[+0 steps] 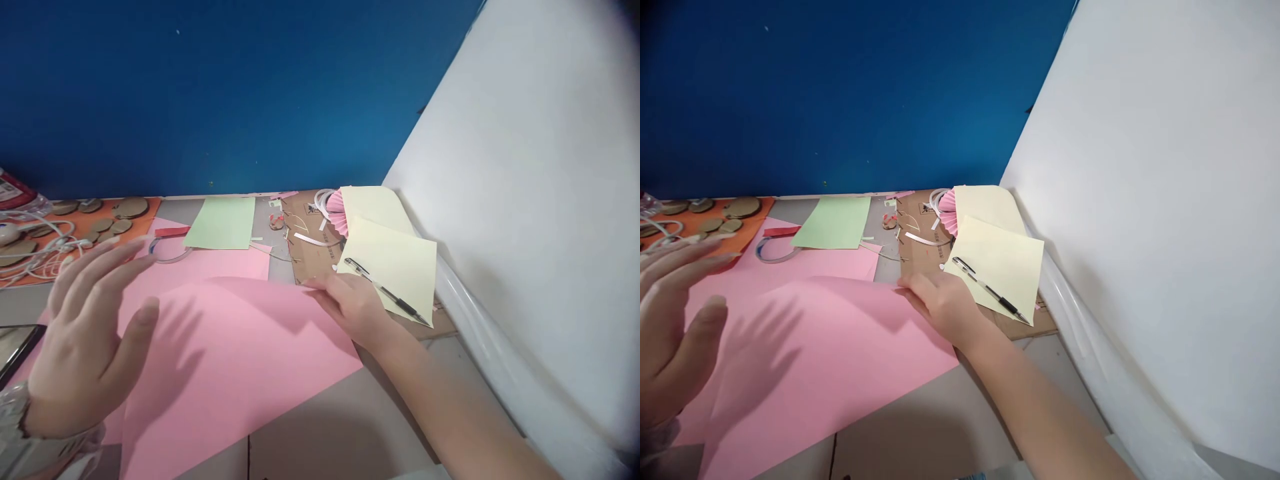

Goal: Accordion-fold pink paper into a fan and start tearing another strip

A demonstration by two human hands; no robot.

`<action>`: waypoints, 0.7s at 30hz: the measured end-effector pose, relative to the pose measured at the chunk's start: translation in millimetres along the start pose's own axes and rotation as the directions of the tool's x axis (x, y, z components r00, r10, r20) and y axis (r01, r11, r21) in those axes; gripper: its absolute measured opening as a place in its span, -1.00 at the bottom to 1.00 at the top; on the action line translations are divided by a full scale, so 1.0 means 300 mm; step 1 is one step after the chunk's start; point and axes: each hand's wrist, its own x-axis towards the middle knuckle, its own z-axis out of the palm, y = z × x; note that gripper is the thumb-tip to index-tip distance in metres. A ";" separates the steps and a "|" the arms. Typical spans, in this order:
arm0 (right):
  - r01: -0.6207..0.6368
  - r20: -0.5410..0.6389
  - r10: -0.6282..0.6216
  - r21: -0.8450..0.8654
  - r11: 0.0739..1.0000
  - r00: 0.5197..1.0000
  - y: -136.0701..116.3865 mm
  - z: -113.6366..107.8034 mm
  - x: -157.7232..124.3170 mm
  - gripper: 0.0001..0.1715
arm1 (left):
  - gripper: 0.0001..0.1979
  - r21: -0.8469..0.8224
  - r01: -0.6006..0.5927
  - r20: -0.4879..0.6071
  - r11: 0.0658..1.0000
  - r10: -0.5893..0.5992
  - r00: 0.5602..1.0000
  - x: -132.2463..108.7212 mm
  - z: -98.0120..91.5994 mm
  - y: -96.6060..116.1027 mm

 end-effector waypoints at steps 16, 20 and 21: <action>0.383 -0.143 -0.402 -0.146 0.912 0.904 -0.001 0.014 -0.019 -0.82 | -0.58 -0.403 -0.157 0.670 0.902 0.407 0.620 0.193 0.120 0.310; 0.316 -0.153 -0.326 -0.082 0.945 0.933 -0.023 0.025 -0.008 -0.83 | -0.65 -0.391 -0.204 0.589 0.898 0.414 0.694 0.180 0.140 0.314; 0.300 -0.151 -0.308 -0.073 0.951 0.939 -0.027 0.026 -0.006 -0.82 | -0.66 -0.386 -0.219 0.569 0.896 0.418 0.708 0.177 0.147 0.316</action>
